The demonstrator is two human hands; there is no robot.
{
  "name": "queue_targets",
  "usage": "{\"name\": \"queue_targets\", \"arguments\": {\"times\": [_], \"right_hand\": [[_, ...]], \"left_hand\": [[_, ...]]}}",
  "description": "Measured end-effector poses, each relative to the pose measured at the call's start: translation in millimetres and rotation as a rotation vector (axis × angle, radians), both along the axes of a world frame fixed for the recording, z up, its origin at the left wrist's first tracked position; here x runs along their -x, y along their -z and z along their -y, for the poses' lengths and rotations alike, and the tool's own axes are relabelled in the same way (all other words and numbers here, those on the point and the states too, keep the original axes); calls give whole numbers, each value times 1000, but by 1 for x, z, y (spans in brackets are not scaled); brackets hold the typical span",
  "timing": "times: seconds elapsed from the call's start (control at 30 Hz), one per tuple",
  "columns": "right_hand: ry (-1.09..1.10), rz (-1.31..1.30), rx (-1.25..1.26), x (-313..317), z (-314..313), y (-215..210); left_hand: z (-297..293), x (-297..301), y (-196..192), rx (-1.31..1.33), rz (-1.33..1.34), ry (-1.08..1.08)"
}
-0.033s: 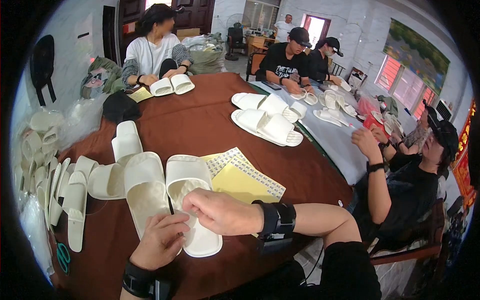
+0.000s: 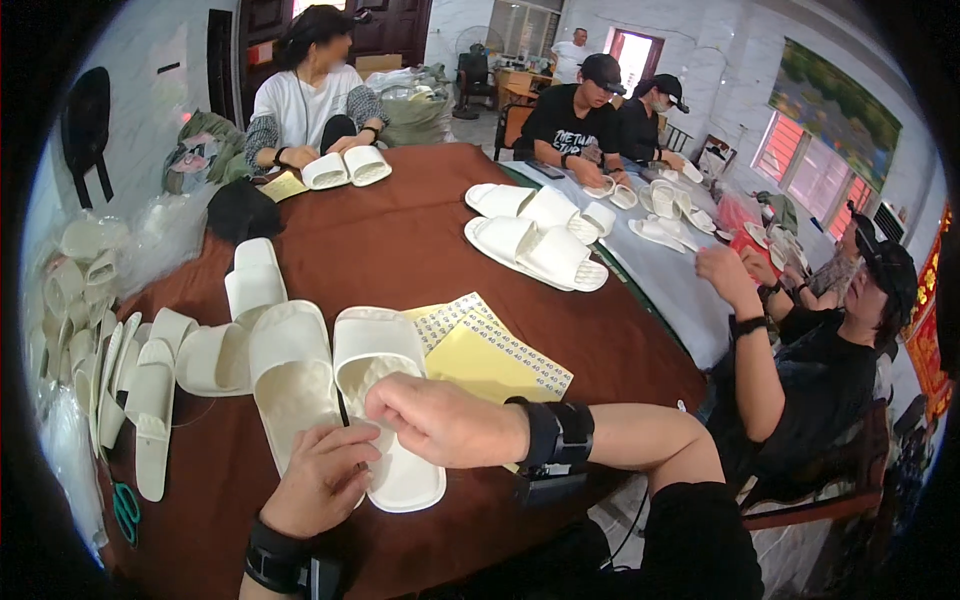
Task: Inspecting white sandals and applying small size labels to the insoles while working at a production table.
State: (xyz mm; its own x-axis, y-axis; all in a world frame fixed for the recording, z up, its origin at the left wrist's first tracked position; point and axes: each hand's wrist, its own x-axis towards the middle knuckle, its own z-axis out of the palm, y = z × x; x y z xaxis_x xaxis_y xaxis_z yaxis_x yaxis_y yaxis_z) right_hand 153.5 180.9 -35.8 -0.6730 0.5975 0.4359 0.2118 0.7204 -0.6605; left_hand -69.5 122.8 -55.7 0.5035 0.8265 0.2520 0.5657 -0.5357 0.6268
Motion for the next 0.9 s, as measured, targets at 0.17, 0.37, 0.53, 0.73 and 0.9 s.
{"name": "queue_targets", "arguments": {"times": [0.17,0.37,0.53,0.73,0.9], "right_hand": [[-44,11,84,6,-24,-5],[-164,112,284,7,-37,-3],[-195,249,86,10,-33,0],[-172,428,33,-4,-28,-11],[-169,414,-53,-3,-21,-5]], "left_hand": [[-7,3,9,-31,32,11],[-14,4,10,-66,122,-8],[-7,7,11,-78,134,-14],[-7,6,12,-61,125,-27],[-12,9,14,-69,102,-13]]}}
